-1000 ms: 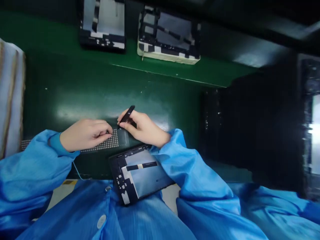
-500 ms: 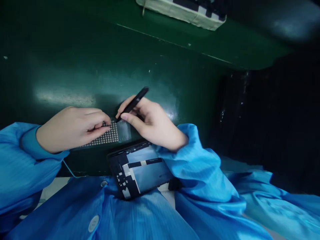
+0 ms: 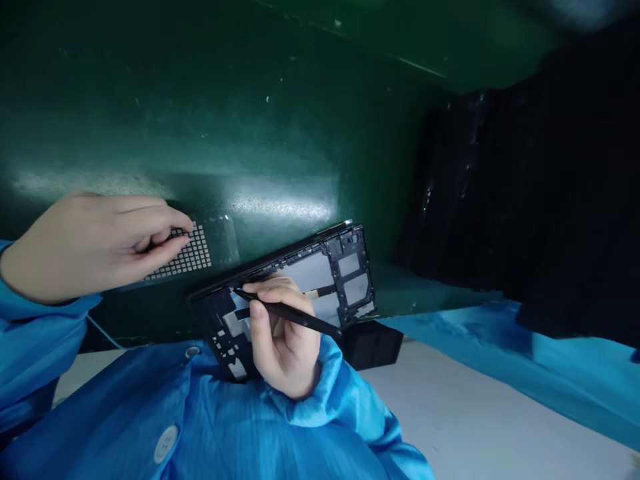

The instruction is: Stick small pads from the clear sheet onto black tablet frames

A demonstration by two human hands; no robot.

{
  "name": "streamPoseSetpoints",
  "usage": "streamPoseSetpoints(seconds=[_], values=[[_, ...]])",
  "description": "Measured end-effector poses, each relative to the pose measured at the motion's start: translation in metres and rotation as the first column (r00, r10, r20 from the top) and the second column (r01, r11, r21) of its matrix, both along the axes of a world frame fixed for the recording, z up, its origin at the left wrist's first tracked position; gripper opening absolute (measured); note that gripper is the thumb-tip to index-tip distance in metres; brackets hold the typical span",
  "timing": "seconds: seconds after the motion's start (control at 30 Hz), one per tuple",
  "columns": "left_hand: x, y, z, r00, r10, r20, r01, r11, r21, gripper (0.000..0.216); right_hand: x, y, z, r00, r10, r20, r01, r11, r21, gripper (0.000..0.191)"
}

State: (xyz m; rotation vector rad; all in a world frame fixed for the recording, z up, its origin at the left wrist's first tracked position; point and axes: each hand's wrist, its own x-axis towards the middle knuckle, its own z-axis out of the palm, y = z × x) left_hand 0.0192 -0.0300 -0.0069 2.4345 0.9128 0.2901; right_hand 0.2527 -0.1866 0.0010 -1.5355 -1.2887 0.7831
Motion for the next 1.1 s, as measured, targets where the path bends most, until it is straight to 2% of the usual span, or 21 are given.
streamPoseSetpoints(seconds=[0.1, 0.2, 0.3, 0.4, 0.47, 0.57, 0.67, 0.9, 1.1], values=[[0.001, 0.001, 0.001, 0.999, 0.009, -0.038, -0.010, 1.000, -0.020, 0.031, 0.005, -0.003, 0.008, 0.998, 0.057, 0.014, -0.057, 0.998, -0.010, 0.030], [0.001, 0.002, 0.001, 0.999, -0.016, -0.033, 0.015, 0.999, -0.029, 0.036, 0.015, 0.007, 0.022, 0.988, 0.147, 0.041, -0.143, 0.985, -0.093, 0.033], [0.000, 0.003, -0.001, 0.997, -0.079, 0.011, 0.080, 0.996, -0.042, 0.039, 0.027, 0.048, 0.030, 0.946, 0.315, 0.071, -0.303, 0.943, -0.139, 0.026], [-0.001, 0.003, -0.003, 0.997, -0.074, 0.035, 0.076, 0.996, -0.045, 0.034, 0.034, 0.101, 0.023, 0.845, 0.533, 0.050, -0.520, 0.840, -0.156, 0.011], [-0.002, 0.003, -0.003, 0.999, -0.052, 0.012, 0.052, 0.997, -0.065, 0.029, 0.034, 0.127, 0.014, 0.792, 0.610, 0.016, -0.596, 0.780, -0.190, 0.015], [-0.001, 0.003, -0.002, 0.998, -0.051, -0.046, 0.045, 0.993, -0.110, 0.025, 0.032, 0.143, 0.006, 0.764, 0.646, -0.005, -0.629, 0.742, -0.231, 0.028], [0.001, 0.004, -0.001, 0.995, -0.054, -0.079, 0.043, 0.990, -0.136, 0.023, 0.033, 0.142, 0.006, 0.766, 0.642, -0.036, -0.632, 0.741, -0.227, 0.032], [0.001, 0.003, 0.003, 0.994, -0.084, -0.073, 0.080, 0.995, -0.066, 0.027, 0.036, 0.141, 0.006, 0.742, 0.670, -0.013, -0.658, 0.724, -0.207, 0.025], [0.003, 0.004, 0.009, 0.990, -0.083, -0.115, 0.074, 0.994, -0.077, 0.033, 0.036, 0.150, 0.003, 0.710, 0.701, 0.072, -0.686, 0.711, -0.155, 0.015]])
